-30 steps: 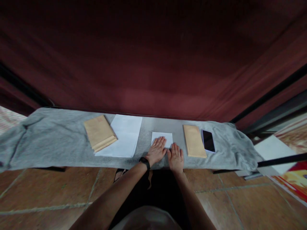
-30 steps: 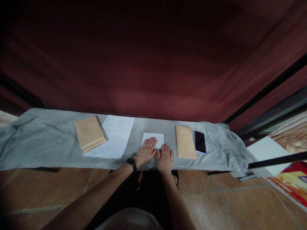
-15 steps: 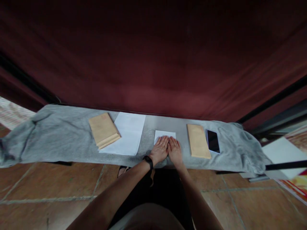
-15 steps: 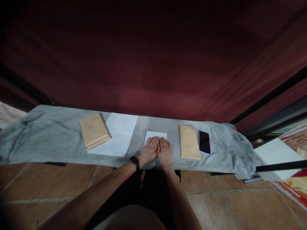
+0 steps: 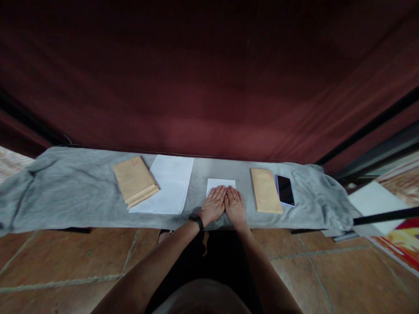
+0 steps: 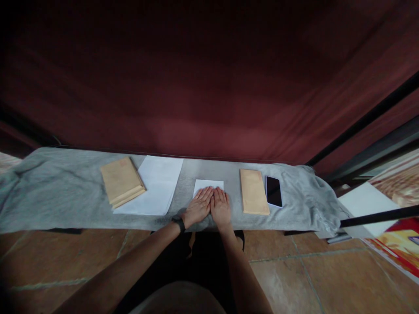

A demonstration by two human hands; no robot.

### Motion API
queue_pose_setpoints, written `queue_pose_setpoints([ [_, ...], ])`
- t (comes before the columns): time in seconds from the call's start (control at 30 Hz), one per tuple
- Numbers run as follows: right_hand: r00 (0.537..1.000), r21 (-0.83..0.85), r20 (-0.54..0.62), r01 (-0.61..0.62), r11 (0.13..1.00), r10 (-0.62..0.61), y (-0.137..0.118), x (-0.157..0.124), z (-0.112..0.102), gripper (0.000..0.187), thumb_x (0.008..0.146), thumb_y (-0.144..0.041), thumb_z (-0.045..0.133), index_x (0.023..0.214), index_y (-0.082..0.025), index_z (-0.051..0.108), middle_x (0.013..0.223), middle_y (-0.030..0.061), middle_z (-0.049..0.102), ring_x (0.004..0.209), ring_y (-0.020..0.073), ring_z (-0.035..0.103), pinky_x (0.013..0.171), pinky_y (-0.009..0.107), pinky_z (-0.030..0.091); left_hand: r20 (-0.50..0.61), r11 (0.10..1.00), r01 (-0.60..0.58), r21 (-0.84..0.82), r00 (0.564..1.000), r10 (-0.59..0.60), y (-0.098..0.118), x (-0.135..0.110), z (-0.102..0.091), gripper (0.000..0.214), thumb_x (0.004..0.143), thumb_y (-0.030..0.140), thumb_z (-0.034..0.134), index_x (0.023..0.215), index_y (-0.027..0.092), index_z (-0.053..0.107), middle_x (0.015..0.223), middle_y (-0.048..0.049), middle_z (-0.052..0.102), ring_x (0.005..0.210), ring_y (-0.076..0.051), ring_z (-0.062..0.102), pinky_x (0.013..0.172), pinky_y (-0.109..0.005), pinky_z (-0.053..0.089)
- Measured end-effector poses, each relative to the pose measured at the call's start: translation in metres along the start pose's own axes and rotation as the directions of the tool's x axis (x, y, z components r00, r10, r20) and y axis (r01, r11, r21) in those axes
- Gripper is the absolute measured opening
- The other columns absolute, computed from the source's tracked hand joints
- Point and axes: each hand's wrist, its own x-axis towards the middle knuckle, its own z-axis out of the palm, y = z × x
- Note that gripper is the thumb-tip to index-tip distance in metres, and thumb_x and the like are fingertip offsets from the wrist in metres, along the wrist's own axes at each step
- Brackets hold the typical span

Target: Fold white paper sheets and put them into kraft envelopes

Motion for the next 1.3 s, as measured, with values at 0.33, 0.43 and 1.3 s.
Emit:
queue_pose_setpoints([
  [0.33,1.000,-0.051,-0.006,-0.019,0.999,0.019,-0.003,-0.002,-0.003,0.047,0.103,-0.021,0.034,0.146,-0.009,0.050,0.153,0.0148,0.049,0.142,0.0243,0.044,0.119,0.043,0.028,-0.021,0.990,0.136,0.022,0.990,-0.136,-0.001,0.000,-0.004,0.057,0.101,0.028,0.028,0.154,0.006,0.033,0.163,-0.0139,0.030,0.153,-0.023,0.022,0.126,-0.043,0.017],
  [0.43,0.999,-0.046,-0.031,-0.028,0.999,0.027,-0.004,-0.002,-0.002,0.047,0.104,-0.022,0.034,0.147,-0.008,0.048,0.153,0.0147,0.049,0.142,0.0252,0.044,0.119,0.044,0.028,-0.028,0.980,0.196,0.037,0.980,-0.196,-0.003,-0.001,-0.005,0.058,0.102,0.030,0.025,0.154,0.005,0.034,0.164,-0.0150,0.028,0.153,-0.024,0.021,0.126,-0.043,0.017],
  [1.3,0.988,-0.031,-0.041,-0.149,0.988,0.148,-0.009,-0.002,0.003,0.051,0.103,-0.023,0.033,0.151,-0.010,0.042,0.155,0.0167,0.045,0.143,0.0259,0.043,0.119,0.048,0.027,-0.119,0.902,0.427,0.071,0.901,-0.417,-0.020,-0.006,-0.007,0.056,0.102,0.028,0.027,0.152,0.007,0.039,0.159,-0.0142,0.038,0.150,-0.024,0.031,0.125,-0.042,0.021],
])
